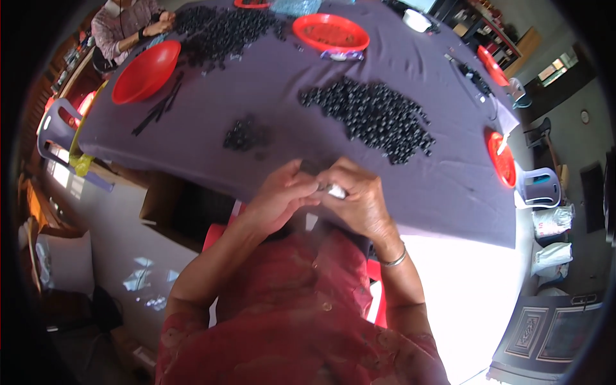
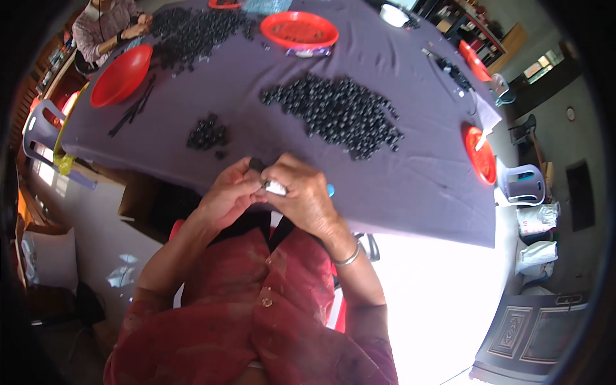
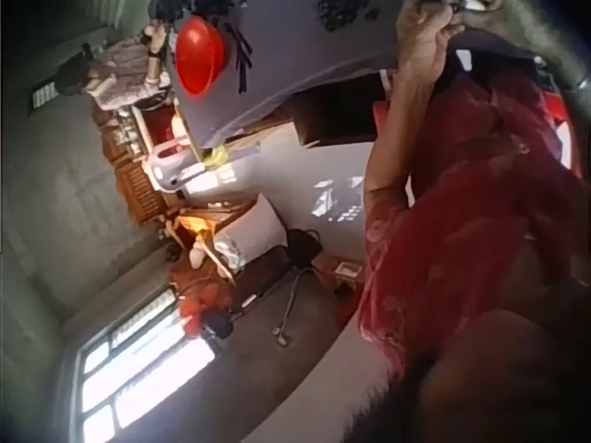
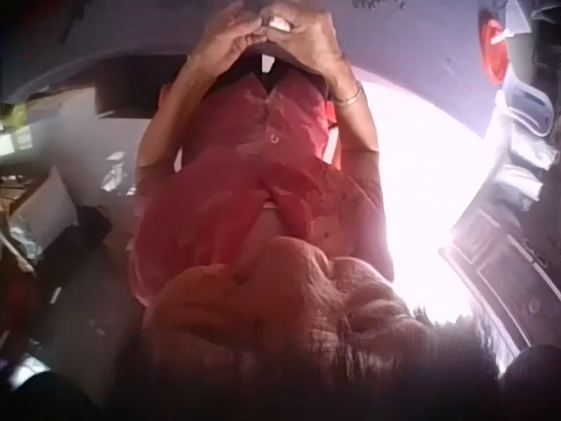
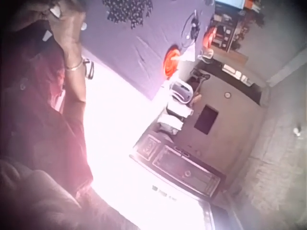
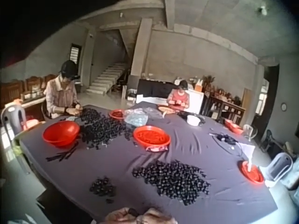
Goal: Manually inspecting and sorting small black plastic beads on a table.
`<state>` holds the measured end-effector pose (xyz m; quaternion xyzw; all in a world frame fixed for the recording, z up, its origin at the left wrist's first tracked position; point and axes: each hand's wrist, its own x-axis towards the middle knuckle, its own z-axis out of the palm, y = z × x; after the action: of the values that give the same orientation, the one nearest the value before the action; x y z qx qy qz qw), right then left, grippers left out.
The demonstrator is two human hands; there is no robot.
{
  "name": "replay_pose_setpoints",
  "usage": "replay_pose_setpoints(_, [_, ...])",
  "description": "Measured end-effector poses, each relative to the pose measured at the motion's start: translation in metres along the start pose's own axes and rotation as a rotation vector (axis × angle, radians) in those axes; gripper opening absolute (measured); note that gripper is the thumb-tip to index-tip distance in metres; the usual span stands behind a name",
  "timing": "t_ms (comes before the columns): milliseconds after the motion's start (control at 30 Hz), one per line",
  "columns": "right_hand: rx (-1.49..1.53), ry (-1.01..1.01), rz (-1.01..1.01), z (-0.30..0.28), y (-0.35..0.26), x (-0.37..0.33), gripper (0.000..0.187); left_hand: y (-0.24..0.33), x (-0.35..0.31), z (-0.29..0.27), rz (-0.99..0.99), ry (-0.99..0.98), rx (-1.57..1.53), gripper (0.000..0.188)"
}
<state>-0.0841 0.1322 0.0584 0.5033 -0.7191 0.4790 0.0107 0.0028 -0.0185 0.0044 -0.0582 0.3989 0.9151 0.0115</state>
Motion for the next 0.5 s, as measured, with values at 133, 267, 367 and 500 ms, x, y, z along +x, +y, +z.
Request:
replay_pose_setpoints(133, [0.137,0.006,0.055,0.002,0.011,0.000,0.022,0.001,0.004,0.005,0.035,-0.096,-0.135,0.020])
replay_pose_setpoints(267, [0.230,-0.047,0.068,0.002,0.014,-0.004,0.016,0.004,0.001,0.004,0.016,-0.115,-0.120,0.023])
replay_pose_setpoints(367, [0.432,-0.068,0.159,0.003,0.014,-0.006,0.012,0.002,0.000,0.001,0.013,-0.139,-0.093,0.024])
replay_pose_setpoints(500, [0.616,-0.092,0.238,0.001,0.011,-0.005,0.007,0.002,-0.001,0.002,0.015,-0.151,-0.107,0.025])
